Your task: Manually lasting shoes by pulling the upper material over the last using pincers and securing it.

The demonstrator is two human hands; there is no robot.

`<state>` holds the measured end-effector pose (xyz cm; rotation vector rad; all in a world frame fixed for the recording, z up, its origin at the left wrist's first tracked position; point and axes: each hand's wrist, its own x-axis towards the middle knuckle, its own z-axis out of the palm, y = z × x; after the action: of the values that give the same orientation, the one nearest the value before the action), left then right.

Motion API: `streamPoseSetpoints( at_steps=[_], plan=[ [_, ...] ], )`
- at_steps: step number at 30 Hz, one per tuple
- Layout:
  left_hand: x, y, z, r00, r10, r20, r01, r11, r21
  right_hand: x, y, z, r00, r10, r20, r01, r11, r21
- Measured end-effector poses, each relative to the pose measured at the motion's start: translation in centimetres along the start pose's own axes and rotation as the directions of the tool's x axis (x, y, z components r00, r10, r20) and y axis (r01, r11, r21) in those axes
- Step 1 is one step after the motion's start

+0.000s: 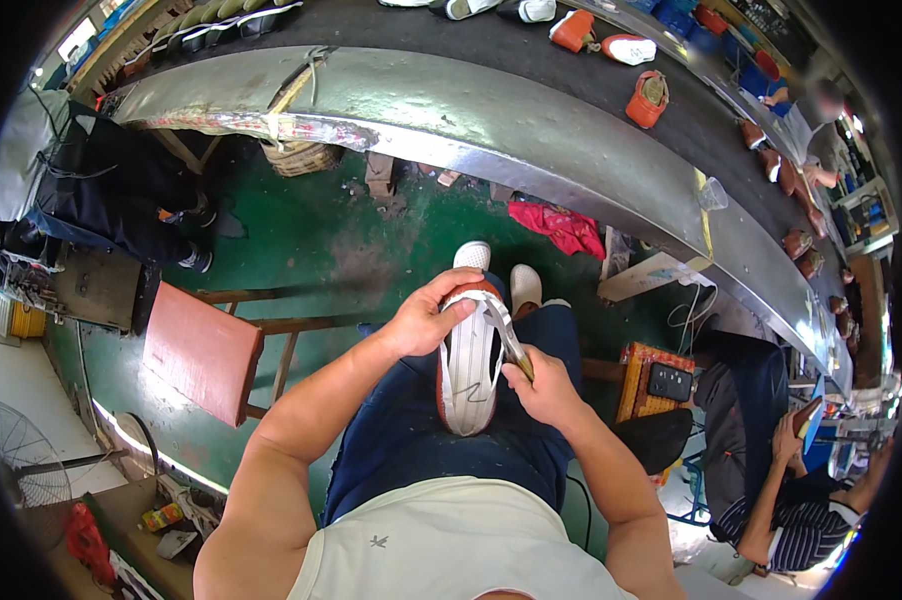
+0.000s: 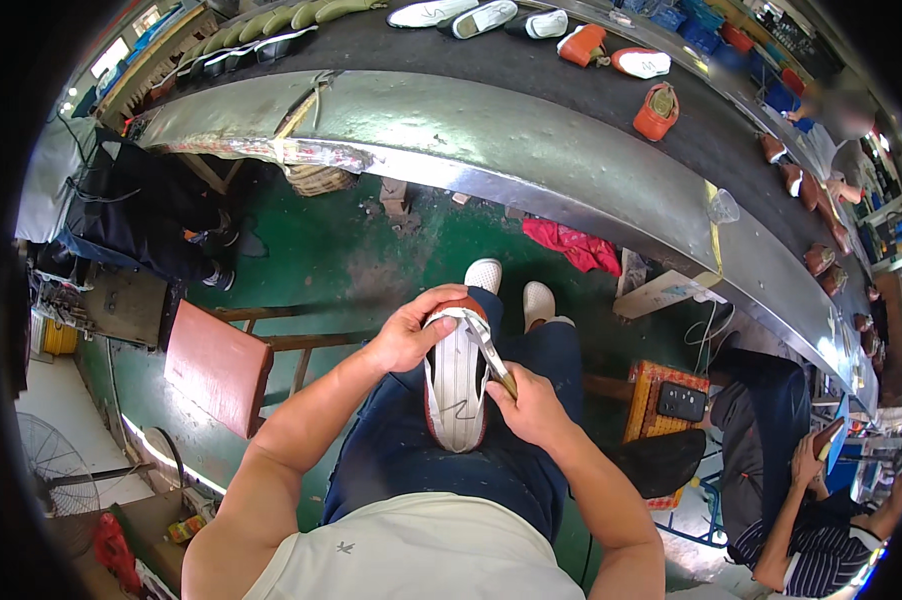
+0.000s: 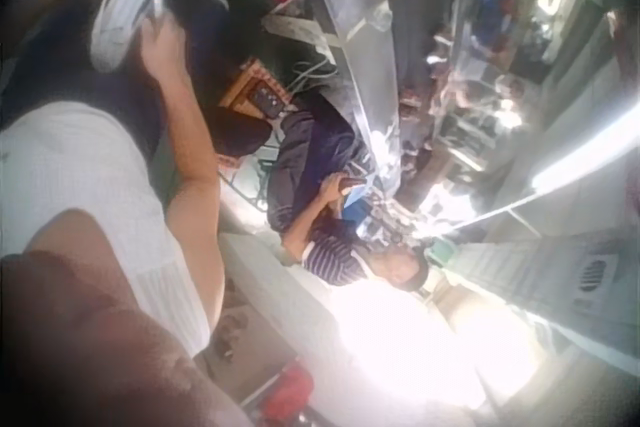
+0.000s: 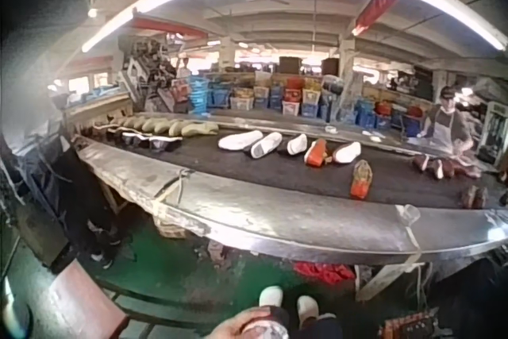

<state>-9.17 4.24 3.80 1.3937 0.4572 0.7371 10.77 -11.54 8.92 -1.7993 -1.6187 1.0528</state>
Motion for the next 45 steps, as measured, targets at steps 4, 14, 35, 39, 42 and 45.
streamPoseSetpoints(
  at_steps=[4, 14, 35, 39, 42, 45],
  plan=[
    [-1.5, 1.5, -2.7, 0.996, -0.088, 0.015, 0.088, 0.995, -0.037, 0.4, -2.3, 0.0, 0.985, -0.173, 0.001, 0.173, 0.983, -0.058],
    [1.2, 2.1, 1.4, 0.964, -0.227, -0.136, 0.226, 0.974, -0.024, -0.8, -1.8, -5.1, 0.941, 0.194, 0.276, -0.226, 0.97, 0.09],
    [-6.6, 2.7, 5.2, 0.923, -0.227, -0.31, 0.36, 0.794, 0.49, 1.5, 2.3, 0.5, 0.979, 0.169, -0.112, -0.153, 0.979, 0.136],
    [-7.4, -0.3, 4.8, 0.937, -0.303, -0.176, 0.34, 0.906, 0.253, -0.5, 4.5, 2.6, 0.976, 0.22, -0.011, -0.202, 0.913, 0.353],
    [-4.2, 0.9, 5.9, 0.935, -0.344, 0.086, 0.324, 0.927, 0.19, -2.5, 6.2, 1.8, 0.969, 0.234, -0.08, -0.171, 0.867, 0.468],
    [-1.9, -0.2, 7.0, 0.802, -0.529, 0.278, 0.552, 0.834, -0.006, -4.3, 7.2, -0.1, 0.945, 0.323, 0.061, -0.287, 0.72, 0.632]
  ],
)
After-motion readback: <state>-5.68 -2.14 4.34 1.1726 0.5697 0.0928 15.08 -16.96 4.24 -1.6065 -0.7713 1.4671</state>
